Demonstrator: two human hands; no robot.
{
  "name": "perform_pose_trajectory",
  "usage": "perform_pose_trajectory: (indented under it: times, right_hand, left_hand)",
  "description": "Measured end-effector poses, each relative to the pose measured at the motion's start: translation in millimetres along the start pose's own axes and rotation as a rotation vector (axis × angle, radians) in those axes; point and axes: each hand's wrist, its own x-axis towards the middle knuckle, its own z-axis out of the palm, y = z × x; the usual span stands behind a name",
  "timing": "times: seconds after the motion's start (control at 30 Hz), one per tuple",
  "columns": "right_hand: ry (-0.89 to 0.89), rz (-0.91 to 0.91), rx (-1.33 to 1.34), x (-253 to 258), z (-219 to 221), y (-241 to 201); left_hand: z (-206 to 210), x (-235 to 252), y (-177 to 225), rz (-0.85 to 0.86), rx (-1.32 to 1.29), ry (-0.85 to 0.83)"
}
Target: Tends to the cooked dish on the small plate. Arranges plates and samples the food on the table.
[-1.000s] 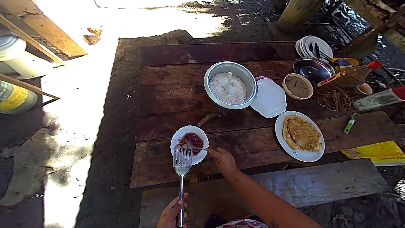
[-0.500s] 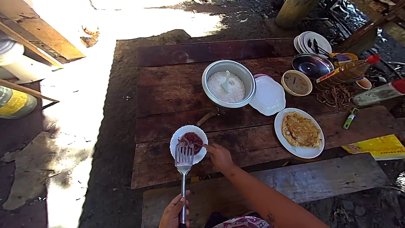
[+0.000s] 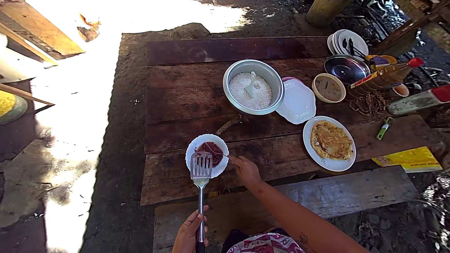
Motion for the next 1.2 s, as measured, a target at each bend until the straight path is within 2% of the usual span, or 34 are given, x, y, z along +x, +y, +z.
perform_pose_trajectory:
  times: [0.1, 0.17, 0.37, 0.47, 0.57, 0.77, 0.87, 0.93, 1.1, 1.2]
  right_hand:
    - [0.12, -0.163, 0.038, -6, 11, 0]
    - [0.096, -0.217, 0.0, -8, 15, 0]
    - [0.034, -0.031, -0.077, 1, 1, 8]
    - [0.218, -0.25, -0.072, -5, 10, 14]
    - [0.228, -0.392, -0.112, -9, 17, 22]
    - [0.145, -0.23, -0.171, 4, 2, 28]
    - [0.213, -0.361, -0.171, 3, 5, 28]
    - [0.161, -0.425, -0.198, 1, 8, 25]
    - [0.191, -0.342, -0.211, 12, 5, 27]
    - [0.27, -0.421, -0.212, 10, 6, 31]
  left_hand:
    - [0, 1, 3, 0.0, -0.007, 0.02]
    - [3, 1, 8, 0.0, -0.013, 0.027]
    - [3, 2, 9, -0.019, -0.021, 0.01]
    - [3, 2, 8, -0.019, -0.035, 0.009]
    - [5, 1, 11, -0.013, -0.041, 0.01]
    - [2, 4, 10, -0.04, -0.051, -0.009]
    - [2, 4, 10, -0.036, -0.057, -0.013]
    - [3, 3, 10, -0.032, -0.064, -0.011]
    - [4, 1, 10, -0.05, -0.051, -0.009]
    - [4, 2, 9, -0.038, -0.062, -0.014]
